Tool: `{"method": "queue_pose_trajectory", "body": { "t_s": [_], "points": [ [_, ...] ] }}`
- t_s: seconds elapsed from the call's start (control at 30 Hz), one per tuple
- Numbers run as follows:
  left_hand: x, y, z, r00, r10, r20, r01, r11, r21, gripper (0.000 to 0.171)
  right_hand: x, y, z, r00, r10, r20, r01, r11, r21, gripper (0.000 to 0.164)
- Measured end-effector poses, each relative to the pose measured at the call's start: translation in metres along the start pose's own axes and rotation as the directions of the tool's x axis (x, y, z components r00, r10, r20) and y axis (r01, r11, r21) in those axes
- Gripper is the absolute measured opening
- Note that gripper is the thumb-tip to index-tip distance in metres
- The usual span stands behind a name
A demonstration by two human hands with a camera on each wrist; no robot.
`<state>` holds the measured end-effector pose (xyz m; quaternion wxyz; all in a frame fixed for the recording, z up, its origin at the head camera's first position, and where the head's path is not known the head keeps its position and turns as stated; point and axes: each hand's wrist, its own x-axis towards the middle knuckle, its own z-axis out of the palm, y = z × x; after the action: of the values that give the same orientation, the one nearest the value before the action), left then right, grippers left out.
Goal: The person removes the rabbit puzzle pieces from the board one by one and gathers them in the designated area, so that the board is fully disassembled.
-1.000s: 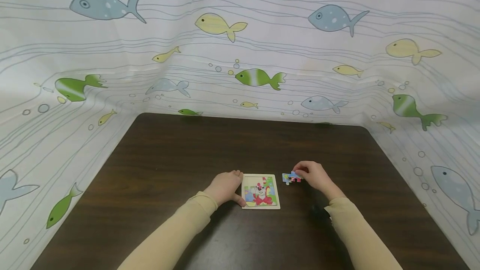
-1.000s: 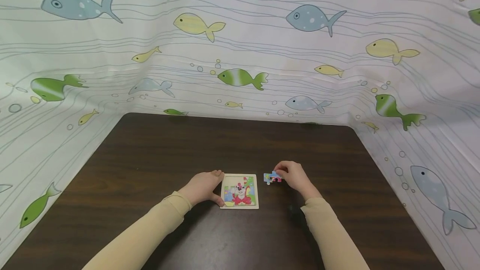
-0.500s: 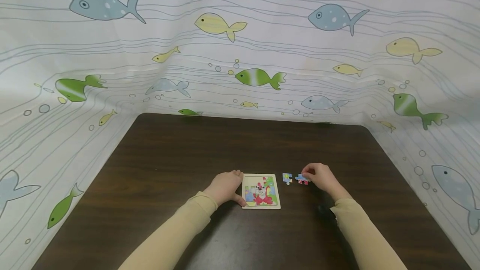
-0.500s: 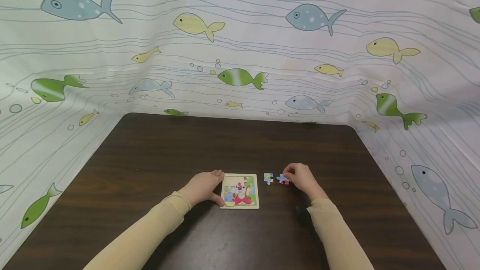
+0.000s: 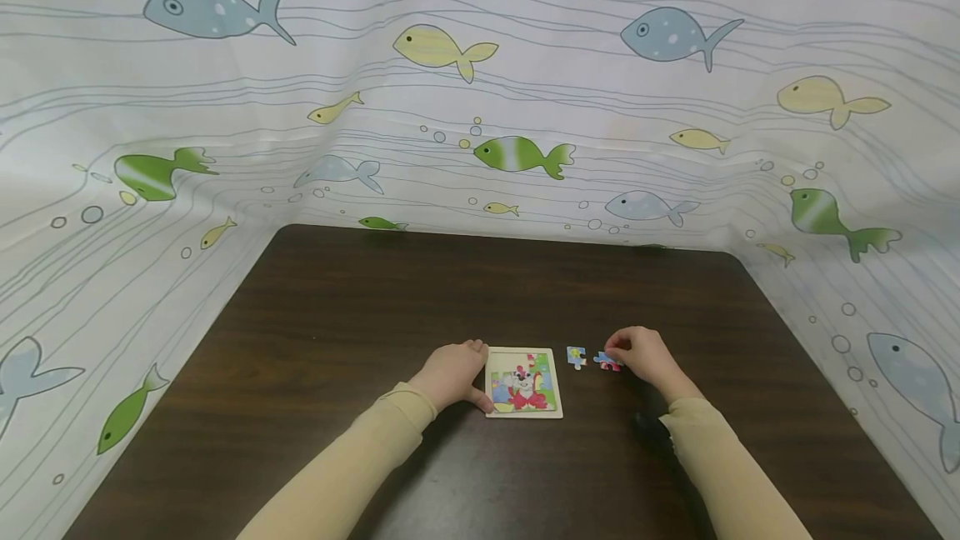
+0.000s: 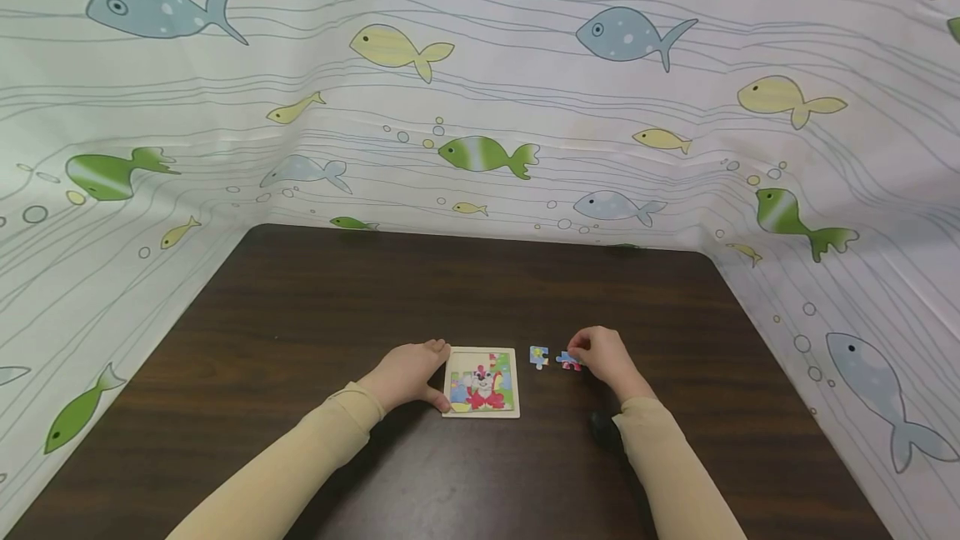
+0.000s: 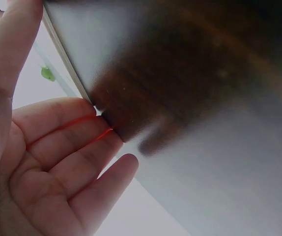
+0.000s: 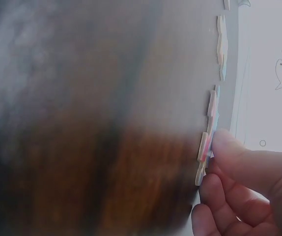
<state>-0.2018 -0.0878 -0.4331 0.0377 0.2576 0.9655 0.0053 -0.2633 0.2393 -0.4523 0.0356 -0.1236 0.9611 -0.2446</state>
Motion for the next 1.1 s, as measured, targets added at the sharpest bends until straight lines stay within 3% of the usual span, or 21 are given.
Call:
{"method": "queue_pose_trajectory", "body": {
  "t_s": [0.27,0.6,0.83,1.1],
  "points": [
    [0.002,0.000,0.001,1.000,-0.007,0.015,0.007,1.000,0.004,0.097,0.000,-0.001,0.000,1.000,0.003,-0.005,-0.003,1.000,-0.007,0.004],
    [0.002,0.000,0.000,1.000,-0.008,0.027,0.008,1.000,-0.010,0.097,-0.002,-0.018,0.000,0.995,-0.079,-0.056,0.077,0.997,-0.022,0.013],
    [0.003,0.000,-0.001,0.999,-0.014,0.047,0.015,1.000,-0.013,0.098,0.000,-0.047,0.008,0.996,-0.089,0.007,0.089,0.995,0.046,0.018],
    [0.004,0.000,0.000,0.999,-0.012,0.050,0.012,1.000,-0.004,0.097,0.002,-0.076,0.022,0.989,-0.137,0.060,0.134,0.990,0.043,0.024]
  ]
}}
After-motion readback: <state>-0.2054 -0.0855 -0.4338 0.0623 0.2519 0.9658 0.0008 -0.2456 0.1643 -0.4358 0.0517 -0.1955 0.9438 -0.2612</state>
